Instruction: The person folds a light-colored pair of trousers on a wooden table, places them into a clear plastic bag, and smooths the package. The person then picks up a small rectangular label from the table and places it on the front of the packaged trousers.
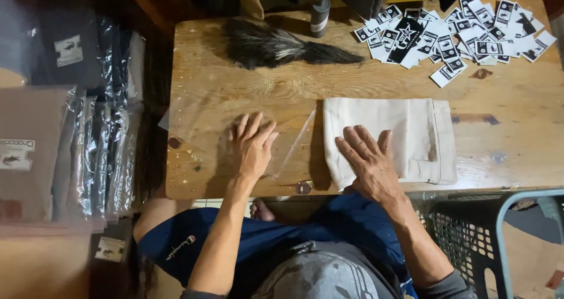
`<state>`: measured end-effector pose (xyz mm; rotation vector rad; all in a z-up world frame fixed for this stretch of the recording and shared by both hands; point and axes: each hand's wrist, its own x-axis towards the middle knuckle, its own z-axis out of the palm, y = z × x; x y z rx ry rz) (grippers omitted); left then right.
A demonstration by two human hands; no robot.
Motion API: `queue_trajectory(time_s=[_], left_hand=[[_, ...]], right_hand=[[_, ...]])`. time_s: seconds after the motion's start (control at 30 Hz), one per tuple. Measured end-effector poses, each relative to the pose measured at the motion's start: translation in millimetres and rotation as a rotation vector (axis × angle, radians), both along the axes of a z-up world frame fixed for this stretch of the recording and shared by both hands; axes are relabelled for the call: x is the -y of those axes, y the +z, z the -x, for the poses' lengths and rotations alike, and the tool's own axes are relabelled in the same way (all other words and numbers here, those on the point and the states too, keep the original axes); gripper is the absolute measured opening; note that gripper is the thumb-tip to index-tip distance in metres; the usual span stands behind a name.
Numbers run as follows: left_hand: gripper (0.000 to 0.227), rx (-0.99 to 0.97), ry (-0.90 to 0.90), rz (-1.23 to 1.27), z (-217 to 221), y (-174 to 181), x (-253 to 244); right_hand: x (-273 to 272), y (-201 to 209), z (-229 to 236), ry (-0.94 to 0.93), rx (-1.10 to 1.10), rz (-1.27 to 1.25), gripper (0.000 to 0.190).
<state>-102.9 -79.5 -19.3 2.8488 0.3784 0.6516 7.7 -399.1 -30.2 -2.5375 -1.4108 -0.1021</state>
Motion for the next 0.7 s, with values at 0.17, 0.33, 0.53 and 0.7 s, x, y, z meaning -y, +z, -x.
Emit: queue_trajectory(time_s=[0.17,0.33,0.53,0.7], left_hand=[[0.03,0.018,0.049,0.124,-10.5,-9.7,8.3],[0.03,0.027,0.059,0.187,-13.4,-12.9,17.7],[0.03,0.027,0.068,0.217,-14.8,-17.0,15.7],[0.032,0.017,0.073,0.219,-13.5,-14.0,19.0]], right_hand=[[-6.1,32.4,7.3,0.033,-0.075,-0.509,0.066],[-9.6,1.6,6.0,0.176,0.043,-0.402,0.077],[-35.3,32.8,26.8,0.366,0.068,-0.373,0.067],[-57.1,31.7,29.8,0.334,0.108,-0.307,0.056]])
